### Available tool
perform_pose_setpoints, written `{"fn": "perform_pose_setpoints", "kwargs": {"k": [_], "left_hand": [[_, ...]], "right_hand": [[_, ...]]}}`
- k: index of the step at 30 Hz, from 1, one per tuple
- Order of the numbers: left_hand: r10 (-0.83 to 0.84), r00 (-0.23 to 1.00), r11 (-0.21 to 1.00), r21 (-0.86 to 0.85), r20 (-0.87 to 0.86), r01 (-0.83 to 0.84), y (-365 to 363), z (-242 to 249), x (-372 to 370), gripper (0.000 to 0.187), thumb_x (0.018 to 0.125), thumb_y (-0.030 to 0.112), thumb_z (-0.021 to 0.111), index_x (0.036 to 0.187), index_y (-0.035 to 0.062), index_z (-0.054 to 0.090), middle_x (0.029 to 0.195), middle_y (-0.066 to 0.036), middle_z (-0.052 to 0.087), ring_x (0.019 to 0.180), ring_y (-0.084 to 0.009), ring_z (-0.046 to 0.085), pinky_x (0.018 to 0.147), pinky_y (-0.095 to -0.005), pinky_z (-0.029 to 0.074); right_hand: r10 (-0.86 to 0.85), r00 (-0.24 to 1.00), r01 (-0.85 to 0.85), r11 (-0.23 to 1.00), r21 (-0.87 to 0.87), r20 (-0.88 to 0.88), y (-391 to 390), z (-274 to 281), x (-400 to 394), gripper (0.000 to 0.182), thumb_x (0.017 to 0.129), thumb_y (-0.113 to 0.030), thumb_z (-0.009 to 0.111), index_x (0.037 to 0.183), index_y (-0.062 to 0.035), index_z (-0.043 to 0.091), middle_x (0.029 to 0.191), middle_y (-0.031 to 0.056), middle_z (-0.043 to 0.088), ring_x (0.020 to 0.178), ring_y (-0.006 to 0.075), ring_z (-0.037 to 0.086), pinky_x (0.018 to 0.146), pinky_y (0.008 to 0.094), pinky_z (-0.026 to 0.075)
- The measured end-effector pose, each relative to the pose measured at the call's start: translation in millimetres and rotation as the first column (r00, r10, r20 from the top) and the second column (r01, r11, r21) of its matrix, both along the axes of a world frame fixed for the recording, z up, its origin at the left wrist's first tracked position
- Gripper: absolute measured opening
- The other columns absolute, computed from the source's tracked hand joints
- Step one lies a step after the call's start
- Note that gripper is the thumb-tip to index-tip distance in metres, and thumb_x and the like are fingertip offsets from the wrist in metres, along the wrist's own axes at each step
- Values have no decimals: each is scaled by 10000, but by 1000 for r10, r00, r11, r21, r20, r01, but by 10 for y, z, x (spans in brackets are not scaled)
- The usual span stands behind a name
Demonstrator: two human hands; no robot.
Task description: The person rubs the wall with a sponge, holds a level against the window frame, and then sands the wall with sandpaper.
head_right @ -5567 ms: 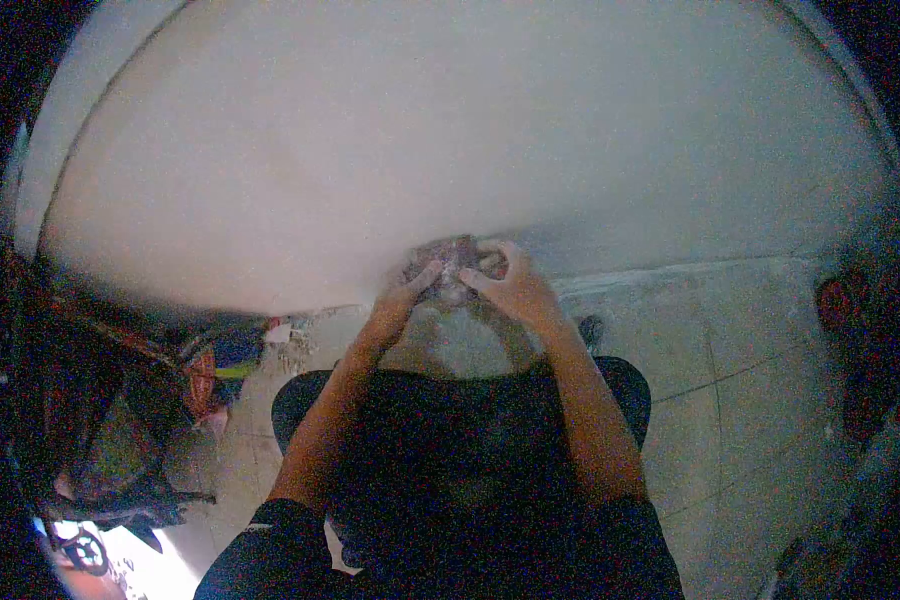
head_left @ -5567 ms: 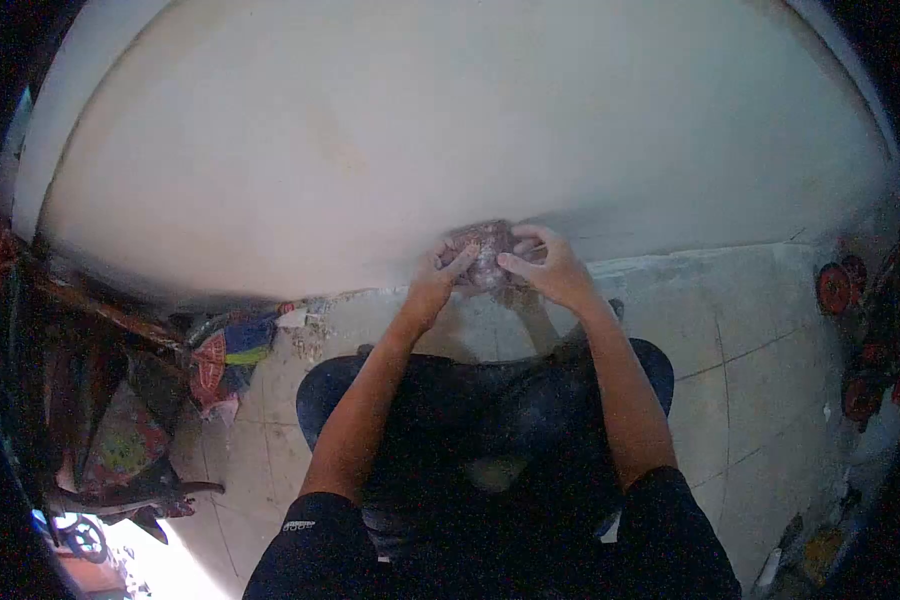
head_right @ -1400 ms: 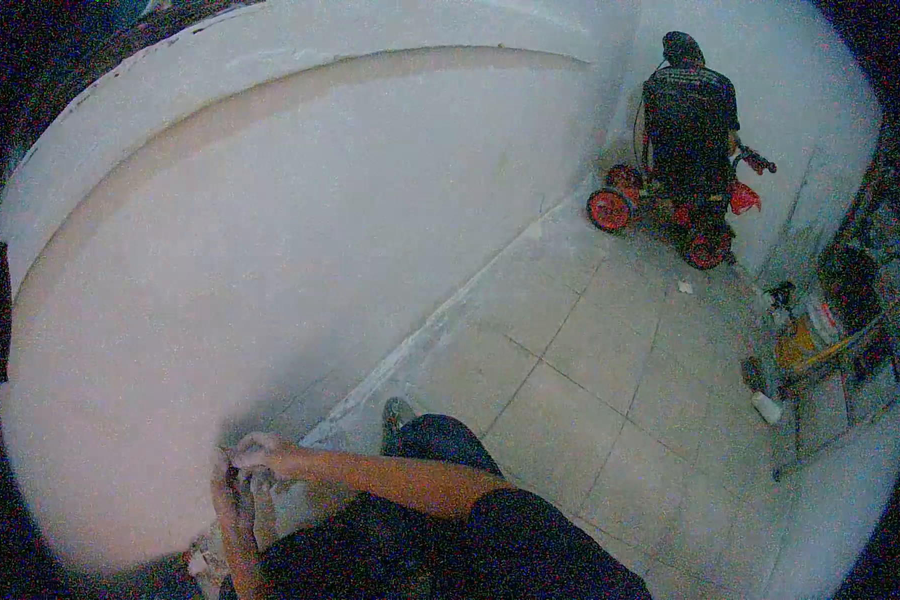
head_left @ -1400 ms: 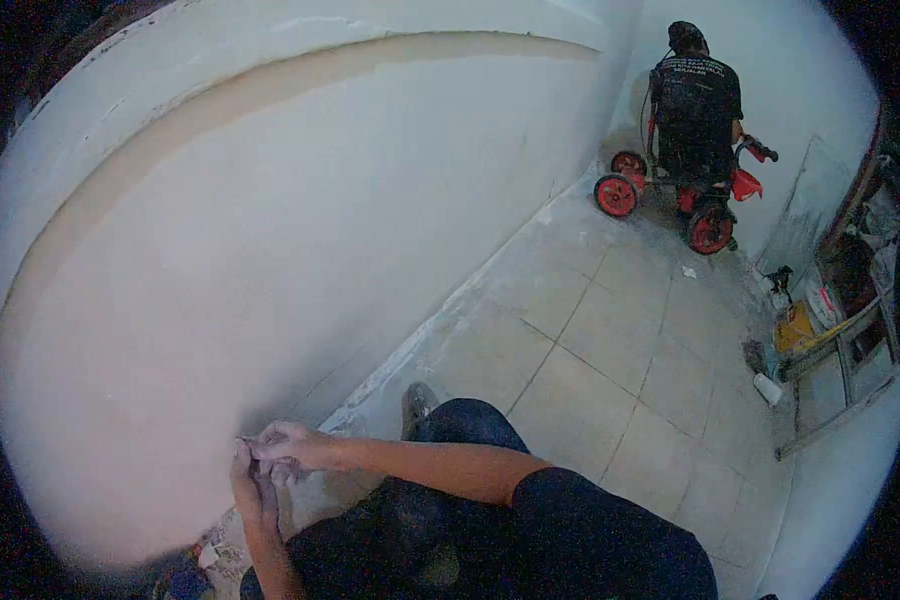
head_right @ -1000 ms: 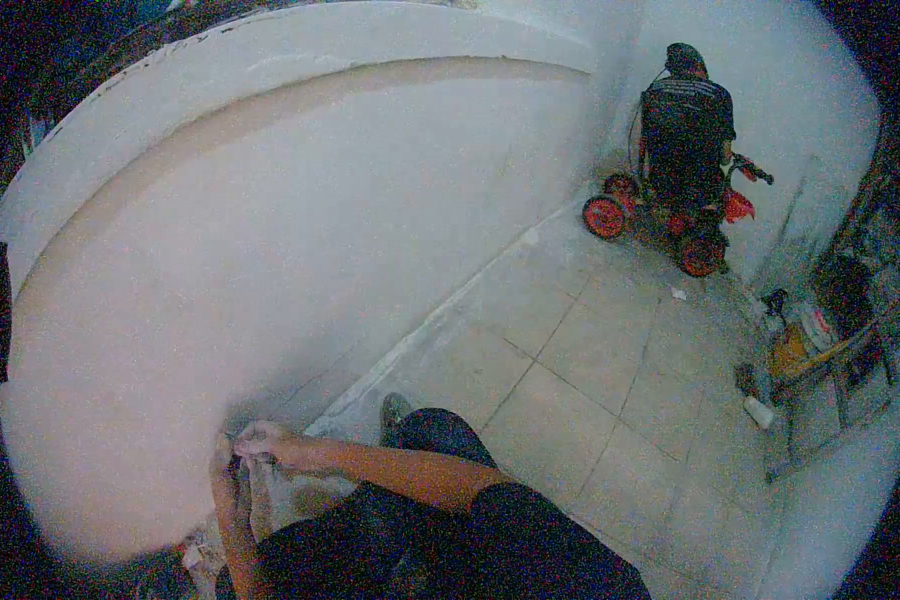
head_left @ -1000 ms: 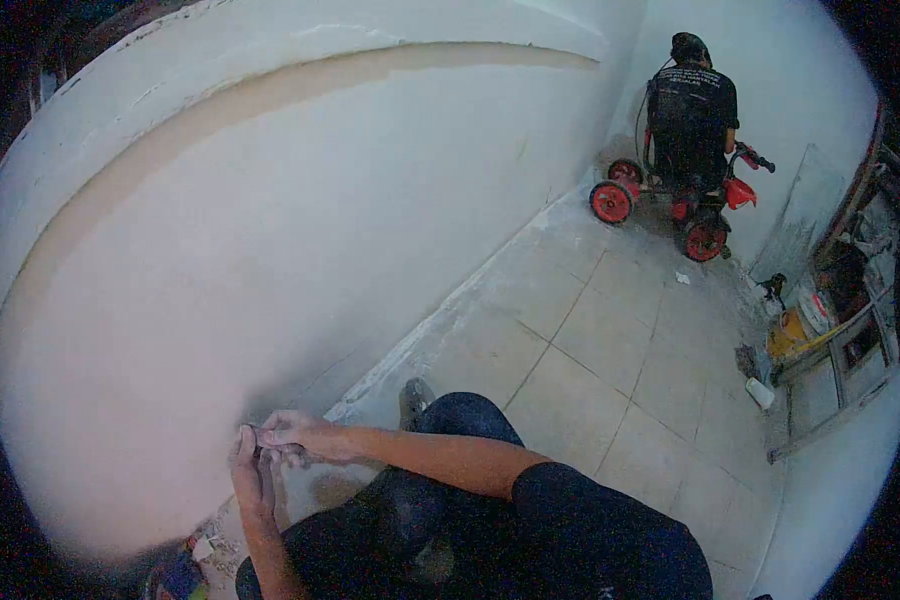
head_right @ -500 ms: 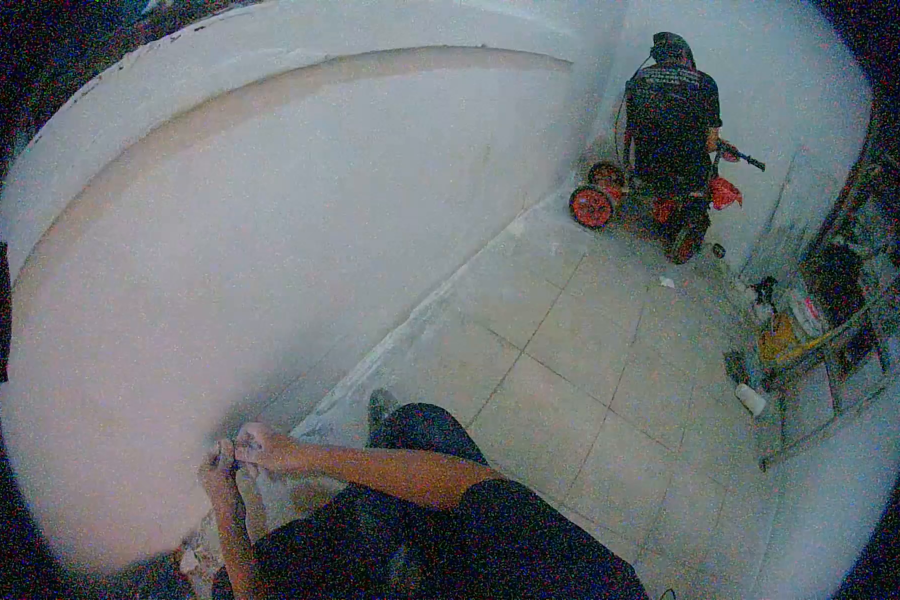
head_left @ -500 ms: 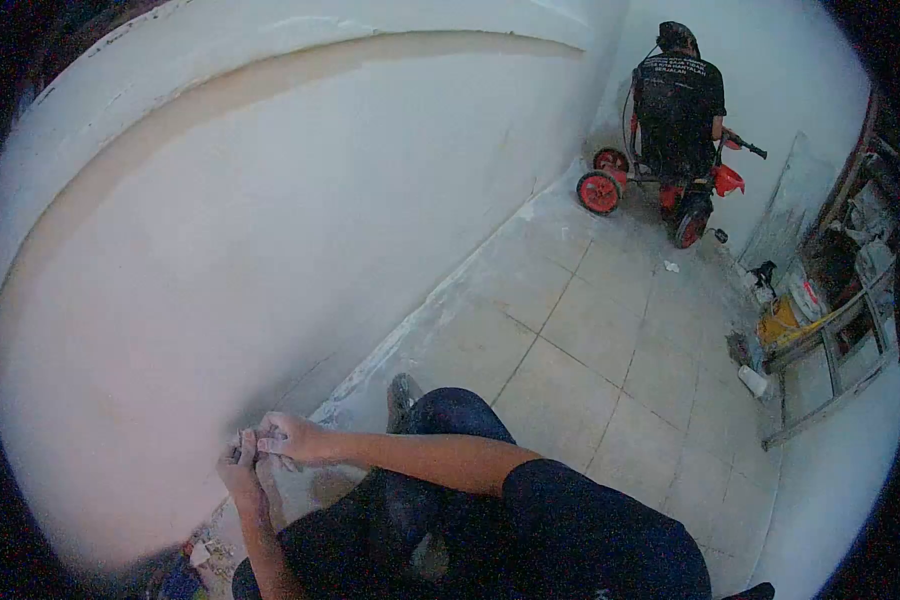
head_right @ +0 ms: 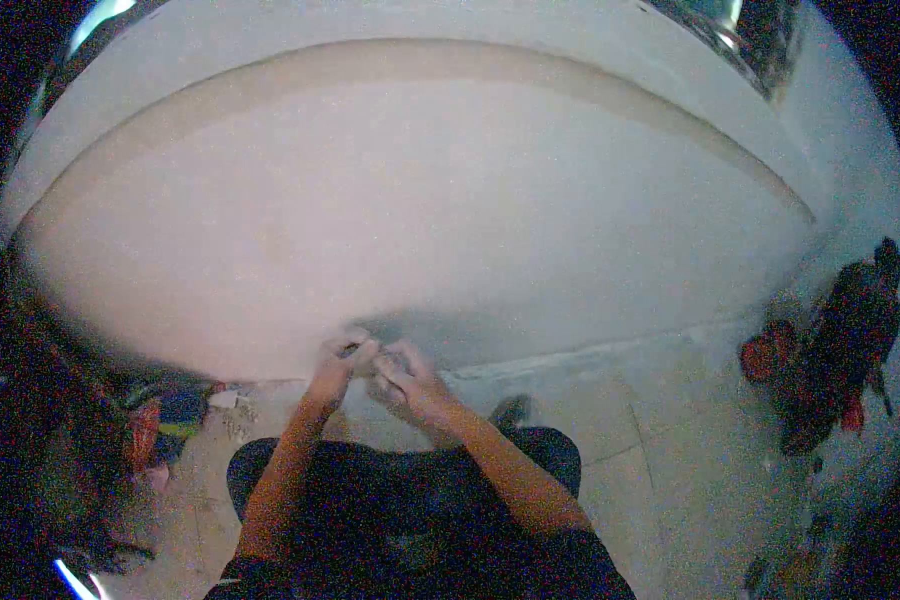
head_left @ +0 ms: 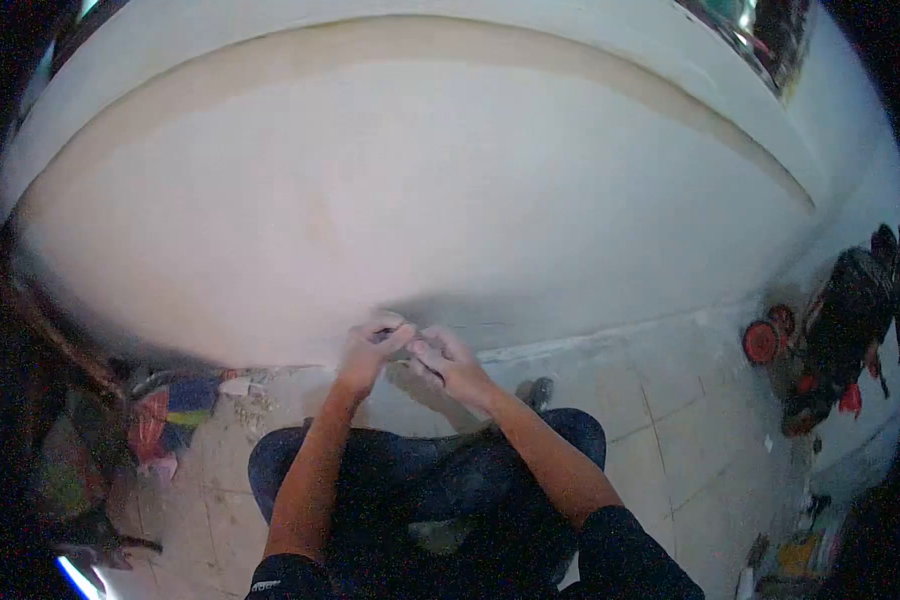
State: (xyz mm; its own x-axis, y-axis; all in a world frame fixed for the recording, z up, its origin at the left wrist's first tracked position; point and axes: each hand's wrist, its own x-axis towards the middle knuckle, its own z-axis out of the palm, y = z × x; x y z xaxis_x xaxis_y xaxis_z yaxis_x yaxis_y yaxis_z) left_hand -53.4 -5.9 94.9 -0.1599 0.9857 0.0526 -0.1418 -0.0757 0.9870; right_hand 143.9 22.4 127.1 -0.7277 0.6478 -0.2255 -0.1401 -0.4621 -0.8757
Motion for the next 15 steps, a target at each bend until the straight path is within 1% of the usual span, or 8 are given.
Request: {"fn": "perform_pose_setpoints", "kwargs": {"k": [1, 2, 4, 6, 8, 10, 11, 15], "left_hand": [[-31, 997, 999, 41, -64, 34, -47, 140, 39, 261, 971, 270, 701, 1056, 25, 731, 971, -24, 700, 896, -110, 625, 806, -270, 502], [-64, 989, 994, 84, -133, 76, -53, 244, 66, 276, 973, 283, 700, 1070, 27, 733, 985, -25, 703, 920, -100, 622, 809, -265, 502], [-35, 971, 997, 53, -236, 49, -21, 218, 140, 290, 977, 295, 683, 1090, 32, 727, 1023, -50, 715, 952, -142, 648, 839, -301, 518], [-11, 942, 1000, 24, -334, 20, 5, 108, 107, 304, 981, 307, 665, 1111, 37, 721, 1062, -76, 726, 985, -184, 673, 868, -337, 533], [84, 560, 963, 211, -825, 166, 5, -85, 126, 318, 976, 329, 623, 1137, 68, 710, 1122, -133, 726, 1040, -315, 685, 927, -438, 533], [-81, 525, 969, 57, -847, 242, 30, -254, 172, 325, 975, 339, 601, 1144, 80, 703, 1145, -144, 715, 1066, -351, 667, 944, -470, 522], [-247, 471, 945, -103, -847, 310, 20, -343, 183, 333, 974, 350, 578, 1150, 93, 696, 1168, -155, 705, 1091, -387, 650, 961, -502, 510], [-378, 317, 893, -252, -870, 373, 70, -479, 189, 342, 974, 357, 565, 1156, 98, 691, 1169, -153, 706, 1102, -368, 653, 961, -494, 513]], "right_hand": [[-92, 986, 26, 911, 411, 141, 36, -2, 40, 327, 1057, -269, 564, 1317, -70, 564, 1028, 76, 653, 886, 165, 613, 741, 309, 514], [-237, 947, -8, 655, 756, 216, 88, 30, 83, 330, 1068, -250, 537, 1320, -40, 569, 1052, 90, 668, 938, 190, 623, 801, 334, 523], [-434, 848, -24, 542, 840, 304, 0, 515, 184, 330, 1071, -208, 512, 1325, -6, 571, 1202, 124, 690, 1001, 217, 628, 883, 353, 502], [-631, 772, 239, 395, 887, 73, 65, 799, 335, 336, 1067, -190, 518, 1344, -25, 613, 1340, 121, 663, 947, 185, 617, 829, 328, 496], [-840, 520, 391, 71, 918, -157, 144, 1371, 374, 349, 1058, -184, 540, 1365, -47, 635, 1363, 102, 656, 897, 161, 593, 789, 327, 485], [-781, 330, 355, -419, 836, -531, 486, 1738, 431, 358, 1039, -155, 579, 1376, -54, 639, 1299, 143, 676, 857, 192, 582, 746, 335, 490], [-782, 330, 348, -419, 839, -528, 607, 1865, 449, 358, 1039, -155, 579, 1376, -54, 639, 1299, 143, 676, 857, 192, 582, 746, 335, 490], [-745, 252, 140, -604, 785, -618, 831, 1997, 283, 427, 1009, -106, 614, 1430, -36, 581, 1246, 223, 665, 872, 281, 591, 750, 376, 507]]}}
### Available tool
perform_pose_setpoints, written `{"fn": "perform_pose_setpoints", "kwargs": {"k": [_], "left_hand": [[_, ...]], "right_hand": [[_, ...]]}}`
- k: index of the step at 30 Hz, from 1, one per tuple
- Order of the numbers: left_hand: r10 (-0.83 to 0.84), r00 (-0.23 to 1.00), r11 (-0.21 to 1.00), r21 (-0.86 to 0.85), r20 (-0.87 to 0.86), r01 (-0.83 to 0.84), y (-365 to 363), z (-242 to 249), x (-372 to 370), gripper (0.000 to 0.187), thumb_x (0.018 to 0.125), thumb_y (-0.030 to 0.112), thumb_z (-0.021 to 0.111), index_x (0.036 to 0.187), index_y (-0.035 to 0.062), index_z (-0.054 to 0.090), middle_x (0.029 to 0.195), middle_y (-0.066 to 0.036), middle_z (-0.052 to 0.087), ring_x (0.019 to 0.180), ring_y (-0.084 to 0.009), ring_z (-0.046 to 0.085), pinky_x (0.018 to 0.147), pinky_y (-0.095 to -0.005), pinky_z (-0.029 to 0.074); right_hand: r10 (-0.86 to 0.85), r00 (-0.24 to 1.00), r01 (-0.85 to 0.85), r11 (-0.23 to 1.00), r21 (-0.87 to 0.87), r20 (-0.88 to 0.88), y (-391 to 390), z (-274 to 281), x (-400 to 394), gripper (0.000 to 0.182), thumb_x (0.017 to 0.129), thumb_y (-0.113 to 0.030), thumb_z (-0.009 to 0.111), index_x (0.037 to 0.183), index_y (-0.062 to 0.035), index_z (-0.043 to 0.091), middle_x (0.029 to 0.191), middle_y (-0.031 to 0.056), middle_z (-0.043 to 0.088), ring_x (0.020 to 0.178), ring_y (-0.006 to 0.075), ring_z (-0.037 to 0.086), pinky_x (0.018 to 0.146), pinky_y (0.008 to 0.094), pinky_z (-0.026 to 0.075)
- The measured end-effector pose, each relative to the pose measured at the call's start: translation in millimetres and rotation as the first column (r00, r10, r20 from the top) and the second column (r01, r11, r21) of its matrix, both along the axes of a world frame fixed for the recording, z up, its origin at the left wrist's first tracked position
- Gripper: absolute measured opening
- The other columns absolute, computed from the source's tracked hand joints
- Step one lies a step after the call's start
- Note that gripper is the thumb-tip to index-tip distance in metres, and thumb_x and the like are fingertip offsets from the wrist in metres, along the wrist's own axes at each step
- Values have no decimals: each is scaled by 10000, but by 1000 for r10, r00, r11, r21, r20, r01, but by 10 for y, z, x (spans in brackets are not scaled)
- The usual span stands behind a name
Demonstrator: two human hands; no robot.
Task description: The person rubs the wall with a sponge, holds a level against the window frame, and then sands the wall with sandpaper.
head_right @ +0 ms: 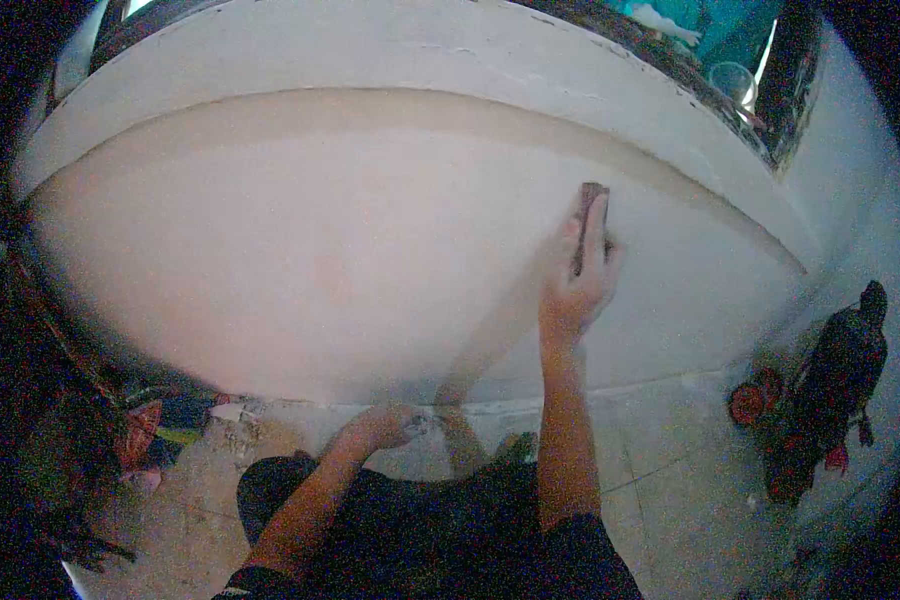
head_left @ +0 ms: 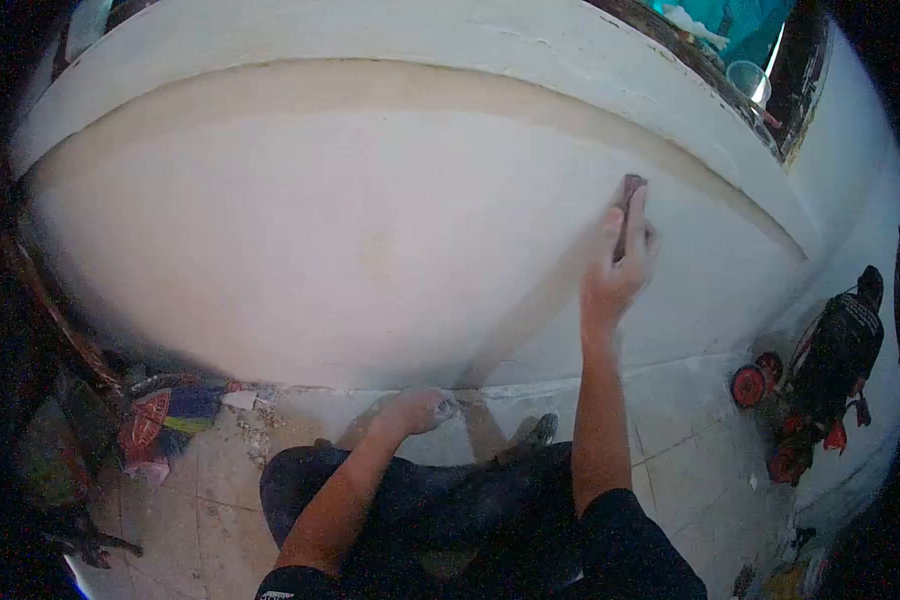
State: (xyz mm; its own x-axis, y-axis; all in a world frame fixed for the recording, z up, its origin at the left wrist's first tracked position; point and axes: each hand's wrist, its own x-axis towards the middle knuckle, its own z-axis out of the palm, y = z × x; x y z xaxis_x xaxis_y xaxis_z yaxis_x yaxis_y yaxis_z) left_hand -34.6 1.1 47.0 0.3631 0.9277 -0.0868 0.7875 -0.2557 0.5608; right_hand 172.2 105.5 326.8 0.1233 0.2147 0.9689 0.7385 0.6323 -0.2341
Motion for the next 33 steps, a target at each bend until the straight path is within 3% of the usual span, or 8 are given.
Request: {"fn": "perform_pose_setpoints", "kwargs": {"k": [8, 14, 17, 20, 26, 28, 30, 33], "left_hand": [[50, 998, 997, -56, -39, -52, -1, -21, -24, 363, 985, 373, 543, 1171, 92, 677, 1178, -145, 704, 1110, -389, 647, 953, -521, 510], [66, 991, 987, -137, -113, -82, -68, 261, 21, 405, 991, 417, 546, 1207, 95, 661, 1183, -172, 697, 1108, -400, 647, 953, -523, 512], [36, 998, 993, -109, -43, -41, -26, 57, -29, 428, 990, 434, 545, 1236, 102, 658, 1197, -183, 688, 1107, -407, 644, 950, -532, 514], [31, 990, 990, -135, -139, -50, -27, 19, -54, 435, 995, 443, 533, 1234, 104, 666, 1218, -181, 680, 1121, -404, 637, 953, -534, 513], [147, 985, 984, -90, -91, -155, -5, -441, -88, 437, 1008, 448, 530, 1240, 106, 675, 1234, -177, 680, 1125, -355, 654, 968, -502, 516], [84, 976, 996, -24, 201, -81, -36, -6, -64, 451, 1029, 452, 512, 1249, 90, 667, 1212, -163, 689, 1110, -318, 658, 972, -482, 517], [110, 720, 993, -107, 685, -51, -2, 327, -30, 488, 1063, 464, 472, 1274, 56, 637, 1176, -134, 692, 1080, -256, 658, 967, -445, 525], [225, 234, 973, -232, 946, 4, -77, 678, -73, 509, 1079, 465, 453, 1296, 30, 601, 1151, -103, 678, 1044, -227, 656, 929, -416, 544]], "right_hand": [[154, 975, -140, 985, -97, 163, 93, -675, -60, 466, 1041, -150, 563, 1479, -1, 506, 1335, 229, 634, 999, 337, 634, 873, 410, 529], [82, 950, -137, 977, -165, -303, 134, -748, -23, 458, 1059, -137, 500, 1498, -9, 483, 1445, 189, 580, 1168, 265, 636, 971, 374, 497], [132, 941, -112, 990, -83, 311, 24, -1108, -206, 454, 1047, -126, 507, 1490, -32, 505, 1470, 131, 576, 1284, 251, 597, 1021, 337, 470], [456, 814, -262, 841, -473, 359, 49, -1283, -201, 519, 1003, -84, 547, 1507, 5, 462, 1493, 171, 546, 1326, 256, 566, 1091, 379, 408], [408, 786, -484, 874, -51, -465, 98, -916, -132, 464, 1042, -172, 513, 1499, -89, 511, 1530, 87, 522, 1413, 263, 488, 1171, 440, 340], [378, 915, -337, 907, -253, 140, -63, -1128, -168, 460, 1052, -193, 509, 1497, -79, 505, 1550, 131, 487, 1403, 270, 495, 1150, 374, 377], [689, 693, -414, 622, -664, 213, -322, -1083, -252, 475, 1042, -194, 528, 1505, -89, 499, 1223, 192, 676, 1108, 298, 646, 981, 411, 481], [832, 554, -636, 407, -655, -21, -536, -1036, -411, 442, 1046, -219, 530, 1477, -120, 536, 1056, 180, 671, 975, 290, 656, 882, 396, 511]]}}
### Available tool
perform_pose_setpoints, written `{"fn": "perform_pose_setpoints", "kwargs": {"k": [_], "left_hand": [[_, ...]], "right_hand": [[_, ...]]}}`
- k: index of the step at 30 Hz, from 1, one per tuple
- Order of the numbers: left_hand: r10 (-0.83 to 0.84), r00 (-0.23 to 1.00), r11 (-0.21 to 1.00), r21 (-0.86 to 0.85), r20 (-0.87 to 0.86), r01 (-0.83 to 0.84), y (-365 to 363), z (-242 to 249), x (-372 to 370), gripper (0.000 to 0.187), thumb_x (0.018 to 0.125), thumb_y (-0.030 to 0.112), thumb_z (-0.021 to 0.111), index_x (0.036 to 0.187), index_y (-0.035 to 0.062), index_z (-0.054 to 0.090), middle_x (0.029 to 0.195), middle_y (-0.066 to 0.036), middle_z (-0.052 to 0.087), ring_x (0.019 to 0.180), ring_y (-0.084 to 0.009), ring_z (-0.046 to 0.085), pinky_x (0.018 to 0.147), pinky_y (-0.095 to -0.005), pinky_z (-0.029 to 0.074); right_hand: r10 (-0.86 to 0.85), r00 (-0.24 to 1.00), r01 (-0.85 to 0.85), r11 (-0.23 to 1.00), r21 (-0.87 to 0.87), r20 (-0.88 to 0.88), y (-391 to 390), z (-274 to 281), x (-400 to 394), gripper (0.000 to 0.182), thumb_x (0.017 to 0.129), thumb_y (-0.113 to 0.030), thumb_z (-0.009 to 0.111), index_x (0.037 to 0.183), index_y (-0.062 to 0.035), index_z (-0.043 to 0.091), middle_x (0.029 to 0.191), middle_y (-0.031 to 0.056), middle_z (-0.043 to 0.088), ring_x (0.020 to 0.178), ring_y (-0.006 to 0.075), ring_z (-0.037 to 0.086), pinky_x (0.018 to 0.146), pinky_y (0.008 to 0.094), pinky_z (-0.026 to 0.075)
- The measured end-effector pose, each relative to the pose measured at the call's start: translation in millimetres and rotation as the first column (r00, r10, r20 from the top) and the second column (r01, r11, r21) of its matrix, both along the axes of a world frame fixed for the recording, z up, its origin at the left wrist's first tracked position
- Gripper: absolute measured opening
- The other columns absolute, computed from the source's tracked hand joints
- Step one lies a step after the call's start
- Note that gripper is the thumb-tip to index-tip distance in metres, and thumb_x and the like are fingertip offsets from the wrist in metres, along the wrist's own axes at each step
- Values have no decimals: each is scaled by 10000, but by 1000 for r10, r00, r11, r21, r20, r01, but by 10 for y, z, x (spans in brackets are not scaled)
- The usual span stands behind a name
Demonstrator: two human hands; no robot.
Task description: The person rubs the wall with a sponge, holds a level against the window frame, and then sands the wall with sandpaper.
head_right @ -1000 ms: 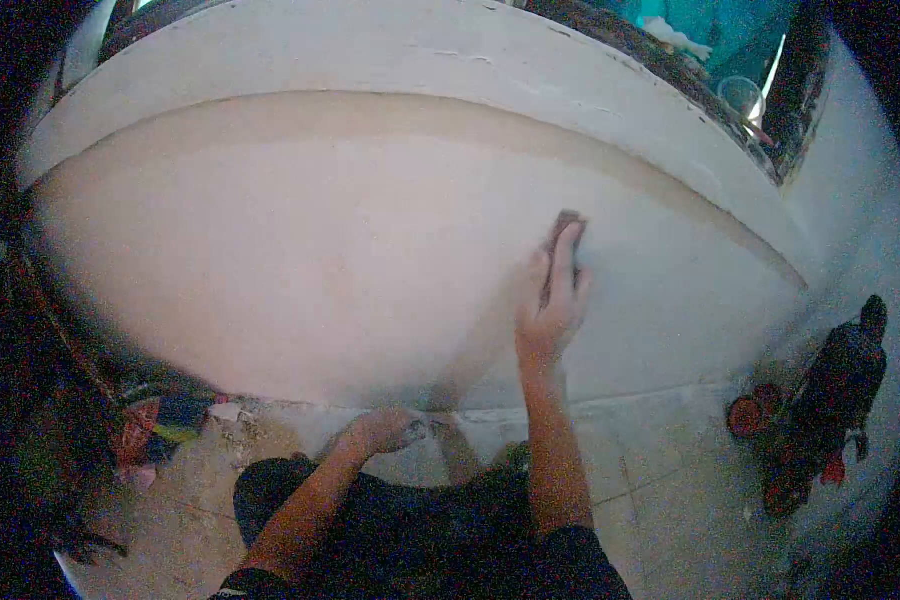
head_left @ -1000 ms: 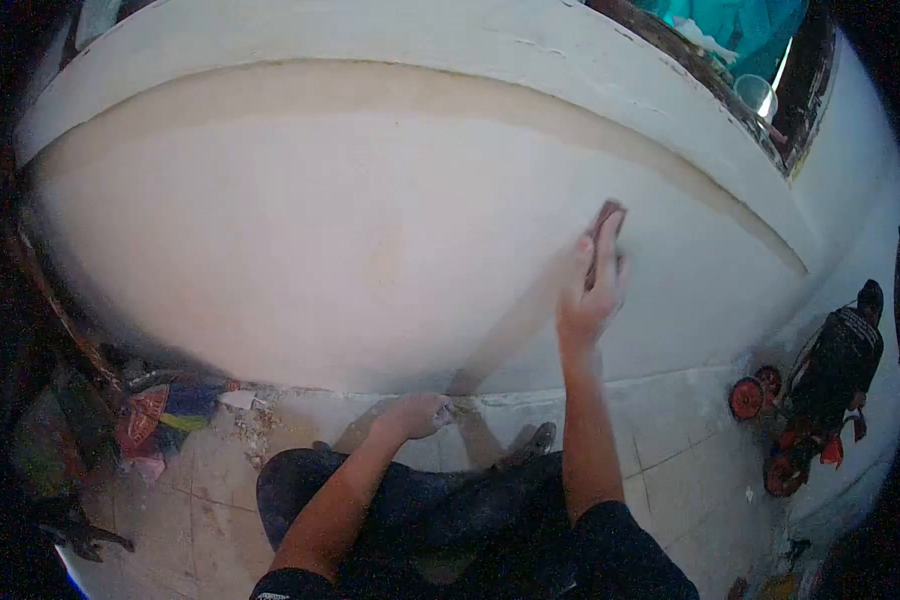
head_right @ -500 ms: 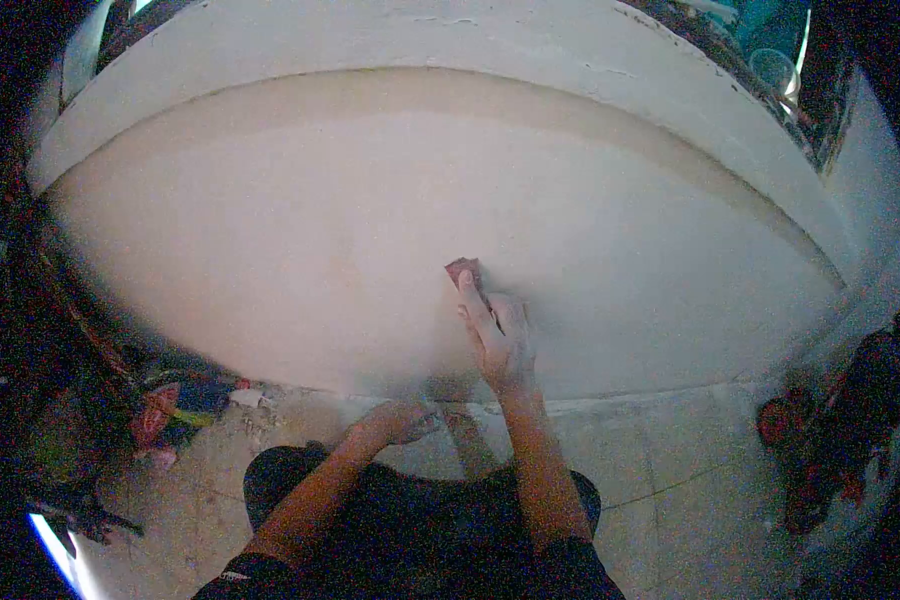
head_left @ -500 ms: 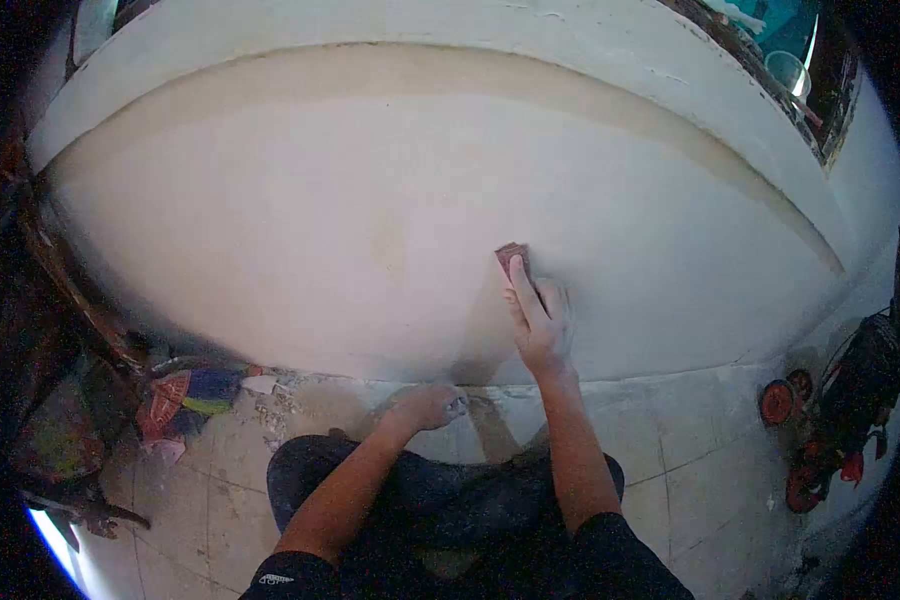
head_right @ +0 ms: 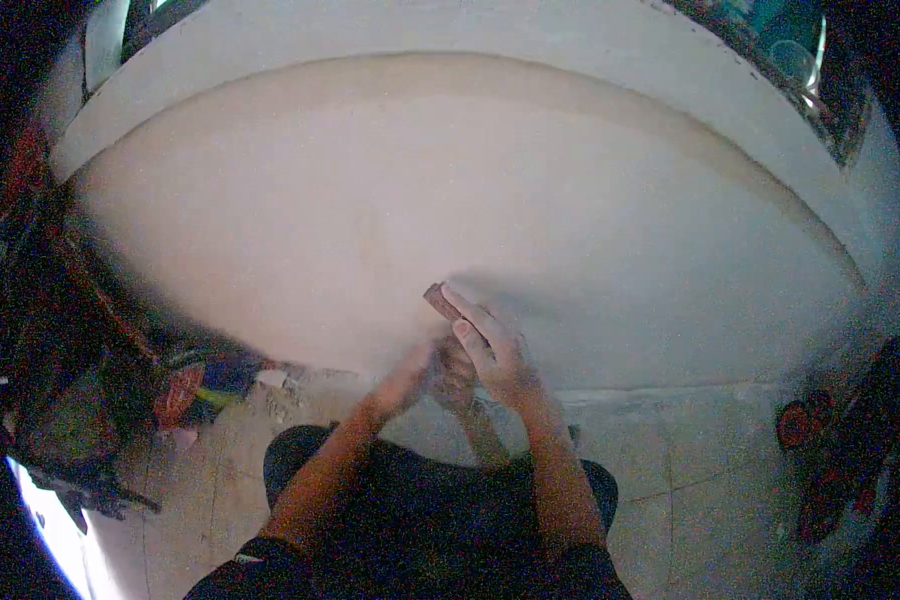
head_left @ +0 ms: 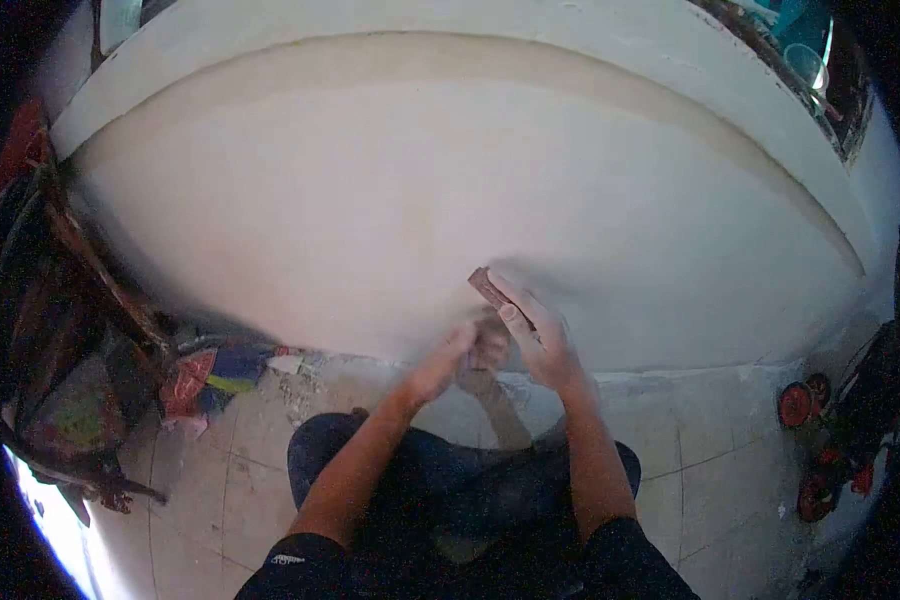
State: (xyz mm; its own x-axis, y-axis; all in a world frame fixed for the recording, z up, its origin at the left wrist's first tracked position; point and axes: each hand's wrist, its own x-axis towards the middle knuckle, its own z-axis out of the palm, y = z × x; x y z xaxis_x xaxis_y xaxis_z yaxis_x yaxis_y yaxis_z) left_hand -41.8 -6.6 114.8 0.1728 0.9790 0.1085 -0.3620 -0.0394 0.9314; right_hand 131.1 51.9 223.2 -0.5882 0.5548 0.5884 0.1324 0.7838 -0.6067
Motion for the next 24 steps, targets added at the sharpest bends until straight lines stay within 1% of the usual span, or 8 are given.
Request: {"fn": "perform_pose_setpoints", "kwargs": {"k": [1, 3, 7, 13, 18, 21, 22, 24], "left_hand": [[24, 957, 998, 52, 289, -40, -32, 63, -32, 507, 1080, 459, 457, 1303, 22, 584, 1141, -87, 670, 1025, -223, 658, 901, -404, 557], [57, 962, 996, 51, 266, -73, -63, 66, -175, 546, 1060, 502, 477, 1338, 38, 549, 1182, -88, 646, 1049, -219, 645, 892, -407, 555], [192, 960, 981, -64, 204, -183, -197, 154, -186, 389, 1034, 348, 593, 1281, 49, 568, 1170, -96, 650, 1017, -193, 659, 819, -370, 572], [173, 974, 980, -125, 145, -156, -179, 221, -123, 264, 989, 184, 683, 1202, 51, 599, 1091, -77, 667, 985, -193, 689, 799, -345, 588], [237, 947, 936, -313, 219, -162, -189, 285, -54, 220, 985, 149, 681, 1157, 40, 599, 1067, -74, 670, 940, -213, 714, 792, -341, 598], [407, 906, 902, -204, 113, -380, -150, 179, -40, 177, 992, 123, 667, 1128, 26, 609, 1066, -91, 679, 927, -198, 713, 808, -334, 596], [526, 847, 847, -40, -76, -530, -153, 160, -40, 155, 995, 105, 658, 1122, 25, 619, 1068, -95, 687, 933, -181, 706, 824, -327, 590], [646, 727, 762, 148, -233, -630, -160, 176, -31, 135, 998, 88, 649, 1116, 25, 630, 1071, -99, 695, 940, -165, 699, 840, -320, 583]], "right_hand": [[6, 1000, -6, 1000, -15, 7, -78, 50, 18, 442, 1046, -219, 530, 1477, -120, 536, 1056, 180, 671, 975, 290, 656, 882, 396, 511], [23, 984, 30, 957, -287, 177, -183, 145, 62, 394, 1048, -247, 537, 1397, -74, 592, 1036, 143, 683, 942, 252, 654, 837, 370, 516], [161, 976, -93, 916, -390, 146, -65, -27, 88, 360, 1041, -275, 560, 1300, -38, 637, 1023, 128, 688, 927, 212, 642, 840, 357, 513], [16, 981, 70, 901, -428, 193, 47, -86, 121, 309, 1016, -286, 611, 1087, -2, 710, 967, 131, 723, 919, 219, 678, 831, 356, 527], [-48, 984, 82, 976, -202, 170, 1, -220, -13, 275, 945, -265, 705, 981, 8, 711, 928, 153, 716, 848, 299, 688, 765, 408, 534], [-345, 938, 339, 931, 136, 23, 30, -341, -163, 287, 936, -278, 734, 875, -1, 686, 809, 116, 684, 713, 246, 653, 657, 392, 502], [-341, 940, 335, 932, 138, 22, -5, -324, -180, 287, 936, -278, 734, 875, -1, 686, 809, 116, 684, 713, 246, 653, 657, 392, 502], [-91, 968, 177, 908, -381, 233, -117, -263, -183, 345, 988, -360, 677, 875, -34, 678, 730, 23, 610, 569, 115, 505, 533, 288, 399]]}}
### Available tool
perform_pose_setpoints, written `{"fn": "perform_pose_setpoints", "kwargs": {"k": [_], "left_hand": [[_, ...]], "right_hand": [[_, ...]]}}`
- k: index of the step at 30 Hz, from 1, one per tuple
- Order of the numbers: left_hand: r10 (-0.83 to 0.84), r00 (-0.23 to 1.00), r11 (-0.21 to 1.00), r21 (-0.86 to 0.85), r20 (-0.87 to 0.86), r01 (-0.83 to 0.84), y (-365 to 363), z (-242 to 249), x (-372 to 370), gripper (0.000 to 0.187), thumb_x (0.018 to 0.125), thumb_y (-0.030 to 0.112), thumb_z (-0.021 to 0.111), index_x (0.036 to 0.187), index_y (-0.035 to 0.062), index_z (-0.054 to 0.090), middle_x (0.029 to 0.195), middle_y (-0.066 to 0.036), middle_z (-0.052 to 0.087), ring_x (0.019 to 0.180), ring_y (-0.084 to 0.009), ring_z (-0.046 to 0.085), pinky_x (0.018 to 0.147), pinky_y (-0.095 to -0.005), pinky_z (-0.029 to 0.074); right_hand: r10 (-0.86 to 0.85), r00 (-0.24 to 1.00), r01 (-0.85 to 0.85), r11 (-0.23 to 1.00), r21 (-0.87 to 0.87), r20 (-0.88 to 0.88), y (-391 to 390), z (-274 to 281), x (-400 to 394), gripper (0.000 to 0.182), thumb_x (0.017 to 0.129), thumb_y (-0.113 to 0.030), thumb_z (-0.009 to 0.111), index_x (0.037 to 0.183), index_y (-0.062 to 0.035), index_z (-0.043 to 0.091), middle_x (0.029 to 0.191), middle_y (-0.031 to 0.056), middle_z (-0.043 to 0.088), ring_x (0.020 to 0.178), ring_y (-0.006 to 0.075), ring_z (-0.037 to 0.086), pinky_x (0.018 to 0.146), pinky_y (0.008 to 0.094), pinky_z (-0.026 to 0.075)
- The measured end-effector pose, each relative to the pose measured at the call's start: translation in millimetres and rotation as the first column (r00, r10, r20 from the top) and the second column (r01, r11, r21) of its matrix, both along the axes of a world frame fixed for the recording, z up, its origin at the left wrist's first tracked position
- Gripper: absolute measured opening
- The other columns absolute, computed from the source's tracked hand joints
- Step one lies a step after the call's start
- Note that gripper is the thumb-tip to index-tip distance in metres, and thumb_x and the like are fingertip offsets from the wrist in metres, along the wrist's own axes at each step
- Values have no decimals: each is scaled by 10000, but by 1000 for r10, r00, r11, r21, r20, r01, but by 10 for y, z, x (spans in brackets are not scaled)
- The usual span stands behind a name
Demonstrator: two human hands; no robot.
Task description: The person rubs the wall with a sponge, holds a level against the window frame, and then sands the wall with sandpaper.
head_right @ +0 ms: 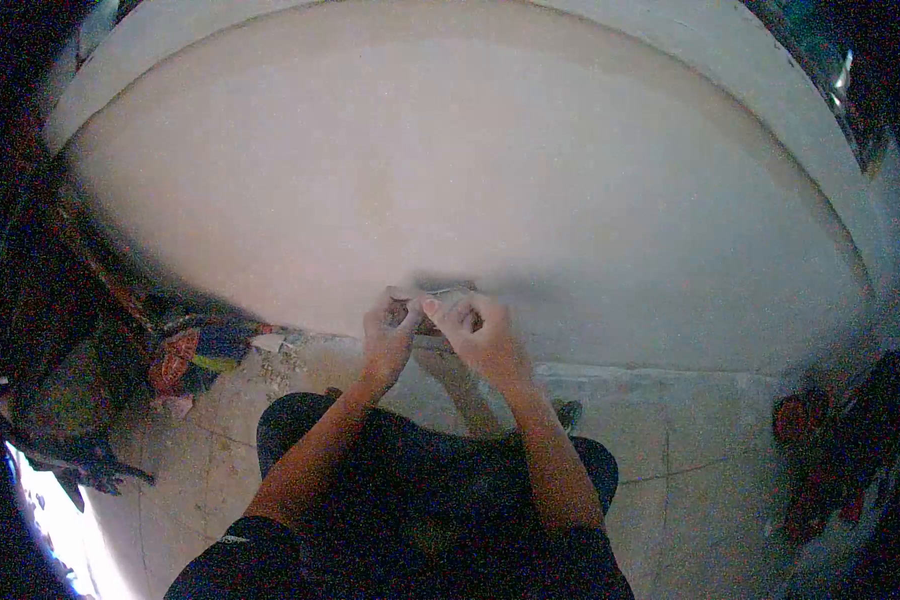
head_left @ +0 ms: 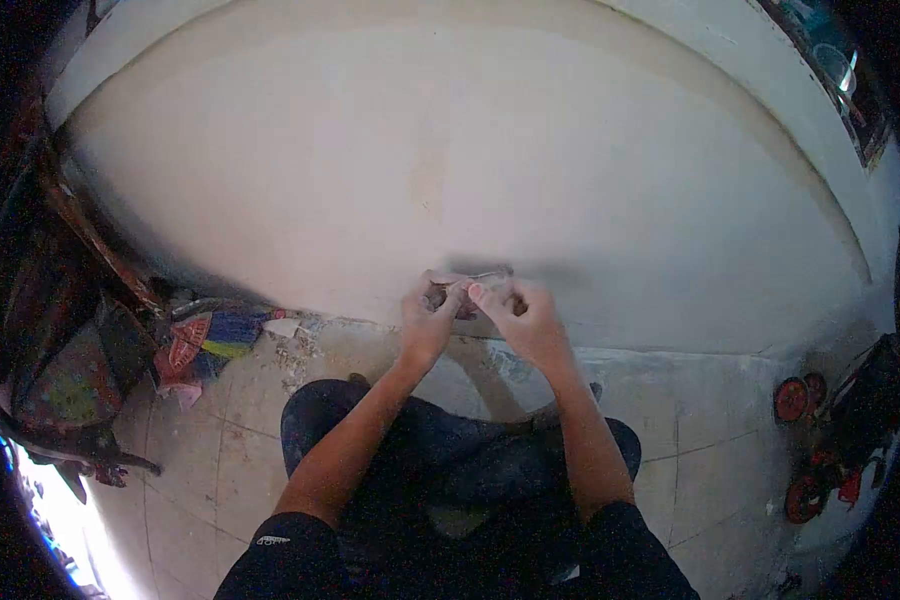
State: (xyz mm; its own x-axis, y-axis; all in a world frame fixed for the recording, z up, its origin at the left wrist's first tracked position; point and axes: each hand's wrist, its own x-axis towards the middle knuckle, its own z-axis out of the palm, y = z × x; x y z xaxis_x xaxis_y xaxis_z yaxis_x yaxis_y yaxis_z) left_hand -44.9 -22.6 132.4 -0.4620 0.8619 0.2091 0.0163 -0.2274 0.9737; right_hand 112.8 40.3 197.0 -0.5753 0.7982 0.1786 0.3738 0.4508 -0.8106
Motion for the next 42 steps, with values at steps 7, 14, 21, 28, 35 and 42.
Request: {"fn": "perform_pose_setpoints", "kwargs": {"k": [7, 14, 21, 28, 35, 42], "left_hand": [[16, 979, 989, 146, -205, 15, -99, 43, 46, 195, 988, -8, 598, 1165, -13, 677, 1193, -136, 705, 1081, -183, 668, 899, -320, 560], [-89, 991, 981, 165, -101, 105, -144, 136, 72, 330, 968, 112, 681, 1281, 28, 622, 1243, -123, 680, 1117, -204, 662, 896, -332, 562], [-233, 877, 968, -188, -420, 167, -92, 46, 41, 414, 956, 200, 679, 1340, 89, 573, 1184, -147, 687, 1014, -265, 700, 812, -379, 572], [-645, 353, 759, -513, -678, 402, 223, -1009, 104, 444, 981, 415, 563, 1296, 104, 598, 1204, -194, 670, 1057, -433, 649, 938, -526, 514], [-713, 239, 697, -631, -659, 340, 217, -1280, 12, 462, 984, 450, 540, 1263, 93, 629, 1244, -197, 661, 1143, -401, 626, 989, -523, 500], [-787, 104, 614, -756, -608, 225, 310, -1519, 80, 475, 988, 461, 546, 1278, 96, 633, 1272, -188, 657, 1175, -399, 609, 1021, -518, 487]], "right_hand": [[-191, 922, -59, 792, -608, -337, 21, -29, -54, 345, 1018, -436, 595, 882, -122, 642, 709, -5, 577, 495, 74, 460, 464, 244, 335], [-226, 823, -90, 853, -514, -521, -16, 129, 2, 266, 1010, -299, 611, 897, -64, 660, 674, 0, 607, 549, 85, 539, 475, 270, 407], [-413, 671, 629, 757, 178, -615, 661, 937, 693, 277, 995, -214, 624, 853, 6, 715, 769, 58, 703, 629, 115, 629, 517, 259, 471], [-101, 956, 111, 994, 20, -276, 486, 864, 363, 302, 1009, -255, 609, 892, -7, 734, 803, 83, 737, 660, 144, 666, 597, 299, 525], [-313, 530, 399, 912, -94, -788, 651, 688, 438, 351, 1019, -298, 605, 921, 3, 756, 832, 85, 760, 647, 148, 692, 552, 271, 524], [-100, 854, 78, 995, -65, -510, 558, 704, 505, 333, 1002, -283, 628, 881, -6, 766, 816, 76, 757, 647, 134, 681, 587, 269, 524]]}}
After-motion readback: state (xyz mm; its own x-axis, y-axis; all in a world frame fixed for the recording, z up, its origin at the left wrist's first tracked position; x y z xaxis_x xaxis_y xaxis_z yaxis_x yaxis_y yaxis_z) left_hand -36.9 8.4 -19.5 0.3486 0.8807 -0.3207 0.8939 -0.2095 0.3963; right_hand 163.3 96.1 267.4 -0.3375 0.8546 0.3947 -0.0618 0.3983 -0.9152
